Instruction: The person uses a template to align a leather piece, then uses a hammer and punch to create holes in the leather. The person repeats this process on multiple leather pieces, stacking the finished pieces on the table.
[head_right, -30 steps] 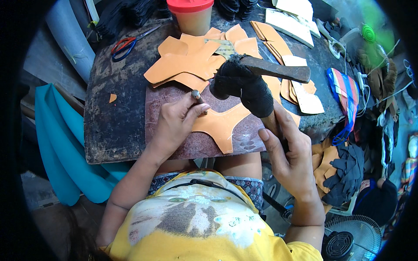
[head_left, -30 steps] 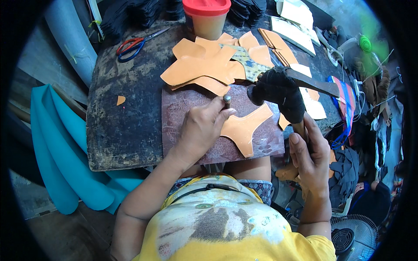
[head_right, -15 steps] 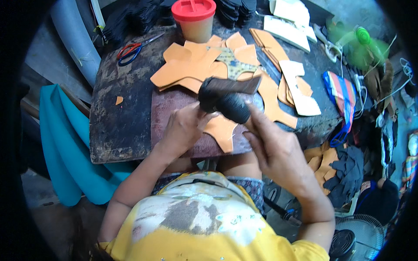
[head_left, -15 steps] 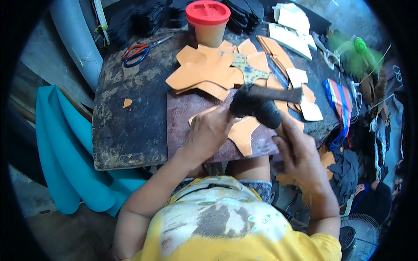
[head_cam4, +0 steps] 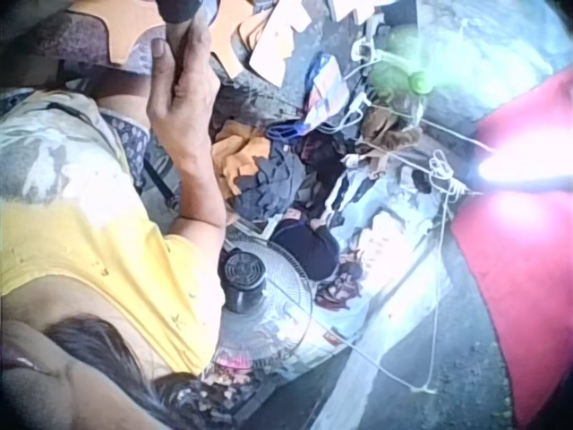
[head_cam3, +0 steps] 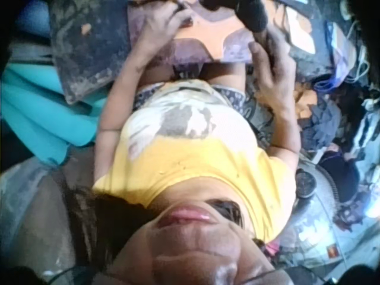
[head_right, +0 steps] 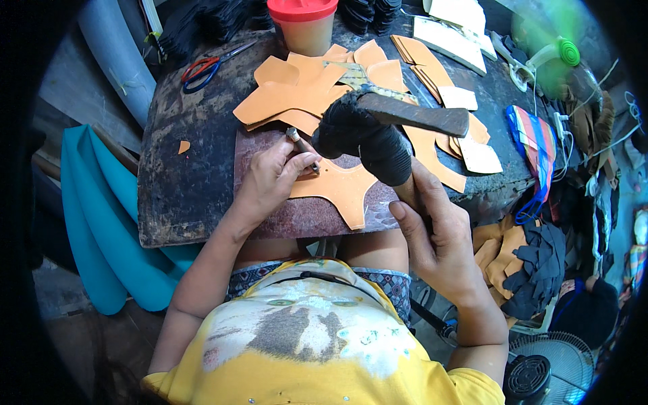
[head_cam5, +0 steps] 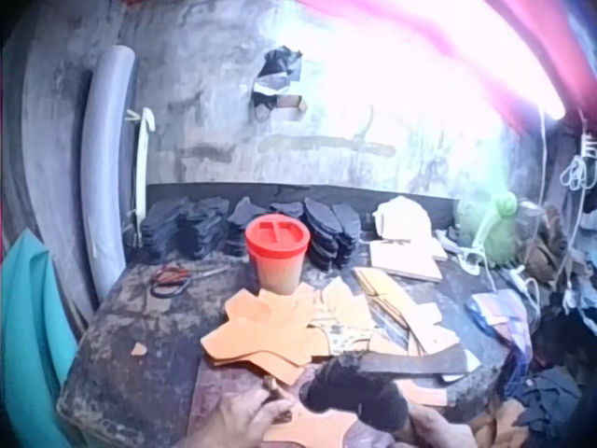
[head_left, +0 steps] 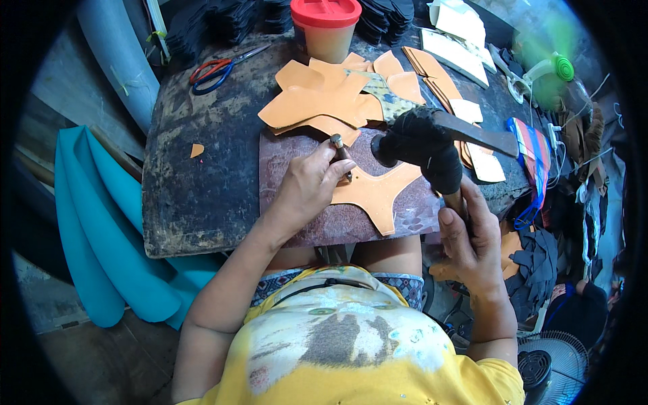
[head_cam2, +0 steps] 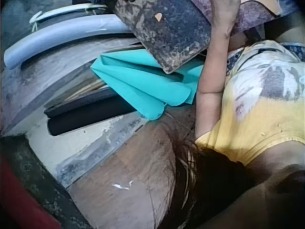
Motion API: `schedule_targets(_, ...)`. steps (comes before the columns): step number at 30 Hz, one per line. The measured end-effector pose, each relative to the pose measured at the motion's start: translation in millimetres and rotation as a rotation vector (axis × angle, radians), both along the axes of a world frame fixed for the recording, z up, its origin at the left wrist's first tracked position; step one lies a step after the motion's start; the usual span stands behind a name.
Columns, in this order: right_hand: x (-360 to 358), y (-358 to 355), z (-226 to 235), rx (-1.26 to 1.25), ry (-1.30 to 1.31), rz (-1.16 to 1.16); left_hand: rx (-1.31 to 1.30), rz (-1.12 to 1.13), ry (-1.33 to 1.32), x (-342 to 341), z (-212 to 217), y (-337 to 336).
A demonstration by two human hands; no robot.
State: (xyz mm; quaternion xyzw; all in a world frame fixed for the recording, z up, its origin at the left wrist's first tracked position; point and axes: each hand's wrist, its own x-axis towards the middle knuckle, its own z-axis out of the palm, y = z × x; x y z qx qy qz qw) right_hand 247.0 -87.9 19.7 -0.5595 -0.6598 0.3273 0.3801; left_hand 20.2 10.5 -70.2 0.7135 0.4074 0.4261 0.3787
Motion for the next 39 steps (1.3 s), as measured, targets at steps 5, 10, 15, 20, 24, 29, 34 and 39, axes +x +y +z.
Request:
schedule_targets(5,2,-1,9,-0.009,0.126,-0.048,0.07,0.002,0.037,4,2,-5)
schedule_targets(10,2,1,25,0.127,0.236,-0.08,0.104,-0.015,0.122,5,4,-9)
schedule_targets(15,8,4,44,0.481,0.383,-0.039,0.186,-0.035,0.141,6,8,-10)
schedule_targets(20,5,19,19,0.354,-0.462,0.05,0.245,-0.064,0.27,4,12,-12)
schedule_targets(24,12,17,10,0.111,-0.364,0.119,0.228,-0.045,0.224,-2,10,-10)
schedule_targets(29,7,9,5,0.015,-0.052,0.005,-0.093,-0.039,0.017,-11,7,-5)
schedule_targets(34,3,6,4,-0.005,-0.06,0.024,-0.163,-0.031,0.039,-12,6,-2)
schedule_targets(39,5,5,7,0.102,-0.086,0.057,-0.066,-0.034,0.096,-12,3,-2)
